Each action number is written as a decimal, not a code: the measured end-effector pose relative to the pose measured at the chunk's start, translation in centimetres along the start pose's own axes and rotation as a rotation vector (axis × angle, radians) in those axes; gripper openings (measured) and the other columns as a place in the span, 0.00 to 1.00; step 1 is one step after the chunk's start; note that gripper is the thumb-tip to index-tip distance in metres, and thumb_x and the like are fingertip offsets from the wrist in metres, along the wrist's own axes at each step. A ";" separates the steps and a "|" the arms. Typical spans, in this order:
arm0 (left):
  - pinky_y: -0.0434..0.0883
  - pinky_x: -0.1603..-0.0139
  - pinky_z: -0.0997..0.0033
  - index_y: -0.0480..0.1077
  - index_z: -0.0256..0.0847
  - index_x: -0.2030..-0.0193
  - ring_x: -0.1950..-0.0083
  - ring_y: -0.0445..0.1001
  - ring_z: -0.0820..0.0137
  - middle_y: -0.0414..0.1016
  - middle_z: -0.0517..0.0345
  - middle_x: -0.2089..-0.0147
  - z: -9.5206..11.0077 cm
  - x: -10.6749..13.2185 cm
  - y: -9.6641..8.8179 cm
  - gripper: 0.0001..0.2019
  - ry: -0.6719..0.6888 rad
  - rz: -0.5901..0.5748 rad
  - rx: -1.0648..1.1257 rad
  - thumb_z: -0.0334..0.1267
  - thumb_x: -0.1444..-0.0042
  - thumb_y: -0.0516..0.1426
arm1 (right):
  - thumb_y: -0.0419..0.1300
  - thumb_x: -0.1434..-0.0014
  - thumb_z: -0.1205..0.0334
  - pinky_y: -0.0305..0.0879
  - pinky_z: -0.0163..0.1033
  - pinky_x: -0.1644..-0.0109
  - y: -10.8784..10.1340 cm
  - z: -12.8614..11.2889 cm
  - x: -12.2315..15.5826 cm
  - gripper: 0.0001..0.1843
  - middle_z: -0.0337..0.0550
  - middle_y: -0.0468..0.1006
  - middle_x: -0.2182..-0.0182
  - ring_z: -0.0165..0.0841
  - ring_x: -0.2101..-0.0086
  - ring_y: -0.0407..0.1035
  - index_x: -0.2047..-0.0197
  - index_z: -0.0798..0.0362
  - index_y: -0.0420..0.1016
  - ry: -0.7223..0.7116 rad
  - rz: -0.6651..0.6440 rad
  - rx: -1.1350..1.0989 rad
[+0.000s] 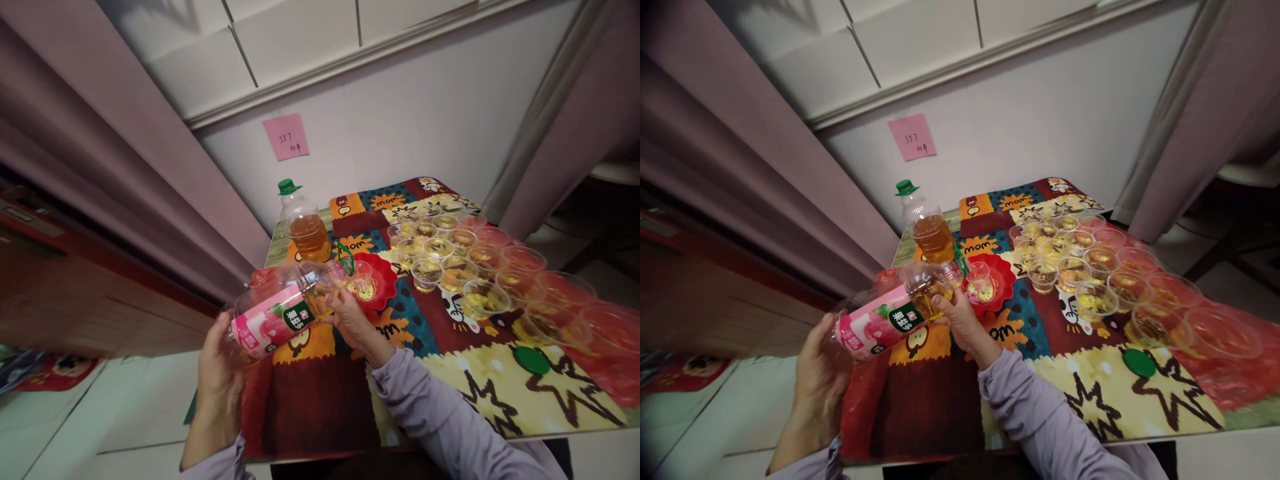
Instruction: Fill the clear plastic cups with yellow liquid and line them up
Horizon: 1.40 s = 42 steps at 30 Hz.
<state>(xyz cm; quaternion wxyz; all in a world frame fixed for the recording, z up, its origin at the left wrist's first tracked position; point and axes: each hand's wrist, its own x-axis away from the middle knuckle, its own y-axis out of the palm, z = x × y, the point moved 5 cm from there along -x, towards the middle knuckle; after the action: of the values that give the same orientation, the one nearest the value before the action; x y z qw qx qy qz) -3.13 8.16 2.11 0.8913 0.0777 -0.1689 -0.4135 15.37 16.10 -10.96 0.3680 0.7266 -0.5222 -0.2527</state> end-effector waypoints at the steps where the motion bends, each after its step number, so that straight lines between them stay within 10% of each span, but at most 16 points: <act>1: 0.79 0.76 0.70 0.81 0.39 0.58 0.74 0.83 0.63 0.88 0.54 0.66 0.0 0.0 0.0 0.12 0.004 0.002 0.008 0.40 0.50 0.68 | 0.81 0.46 0.45 0.83 0.38 0.60 0.0 -0.1 0.0 0.40 0.45 0.80 0.35 0.43 0.45 0.81 0.34 0.39 0.74 -0.001 0.004 -0.002; 42: 0.78 0.77 0.73 0.81 0.42 0.62 0.74 0.84 0.64 0.88 0.54 0.66 0.3 0.4 0.7 0.04 -0.003 0.012 0.045 0.37 0.45 0.67 | 0.82 0.50 0.44 0.82 0.38 0.61 0.0 -0.3 0.1 0.42 0.46 0.79 0.34 0.43 0.47 0.82 0.35 0.40 0.75 0.028 0.045 -0.038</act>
<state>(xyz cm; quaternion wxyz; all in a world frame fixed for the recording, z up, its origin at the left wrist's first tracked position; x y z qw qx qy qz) -2.50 8.30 2.64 0.8917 0.0959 -0.1798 -0.4042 15.60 16.09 -10.82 0.3947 0.7111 -0.5283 -0.2439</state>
